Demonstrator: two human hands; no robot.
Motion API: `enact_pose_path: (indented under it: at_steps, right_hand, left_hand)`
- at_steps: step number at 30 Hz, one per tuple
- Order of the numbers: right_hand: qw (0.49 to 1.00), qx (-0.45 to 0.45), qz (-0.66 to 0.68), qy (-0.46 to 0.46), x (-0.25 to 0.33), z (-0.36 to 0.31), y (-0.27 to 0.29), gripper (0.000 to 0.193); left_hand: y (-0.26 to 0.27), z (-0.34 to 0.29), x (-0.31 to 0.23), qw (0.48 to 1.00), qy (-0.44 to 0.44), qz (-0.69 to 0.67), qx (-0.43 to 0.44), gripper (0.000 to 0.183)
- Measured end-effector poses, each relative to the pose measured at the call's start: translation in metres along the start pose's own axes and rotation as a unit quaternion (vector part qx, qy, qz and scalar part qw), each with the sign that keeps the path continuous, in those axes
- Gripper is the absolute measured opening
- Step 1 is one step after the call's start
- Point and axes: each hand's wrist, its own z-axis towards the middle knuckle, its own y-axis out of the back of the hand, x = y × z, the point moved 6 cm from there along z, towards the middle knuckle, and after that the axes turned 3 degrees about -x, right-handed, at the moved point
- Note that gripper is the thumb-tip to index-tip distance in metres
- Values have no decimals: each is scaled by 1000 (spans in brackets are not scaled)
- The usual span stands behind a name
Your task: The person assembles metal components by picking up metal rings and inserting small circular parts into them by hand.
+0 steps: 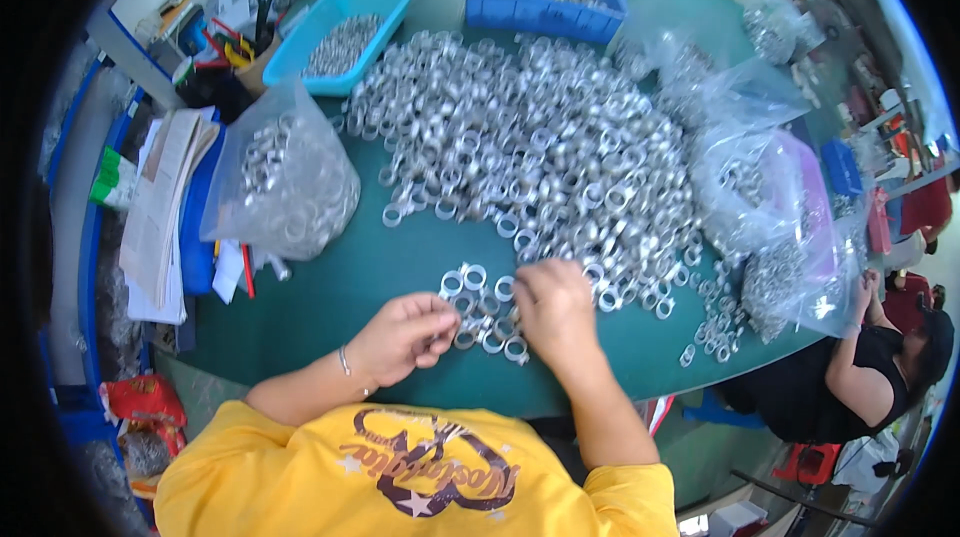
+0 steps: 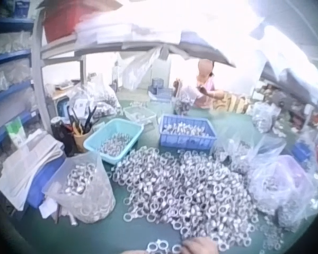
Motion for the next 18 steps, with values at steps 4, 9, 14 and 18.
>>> enact_pose_path:
  at_steps: [4, 9, 14, 18]
  right_hand:
    - [992, 73, -99, -12, 7, 8, -11, 5]
    - [978, 143, -147, 25, 7, 19, -18, 6]
    - [993, 33, 41, 103, 27, 22, -4, 7]
    - [975, 37, 154, 157, 60, 13, -4, 16]
  left_hand:
    - [0, 0, -2, 997, -42, 68, -7, 12]
    - [3, 1, -5, 992, -70, 101, -4, 14]
    - [2, 2, -9, 995, -84, 34, -40, 14]
    - [11, 5, -8, 994, -84, 55, -30, 12]
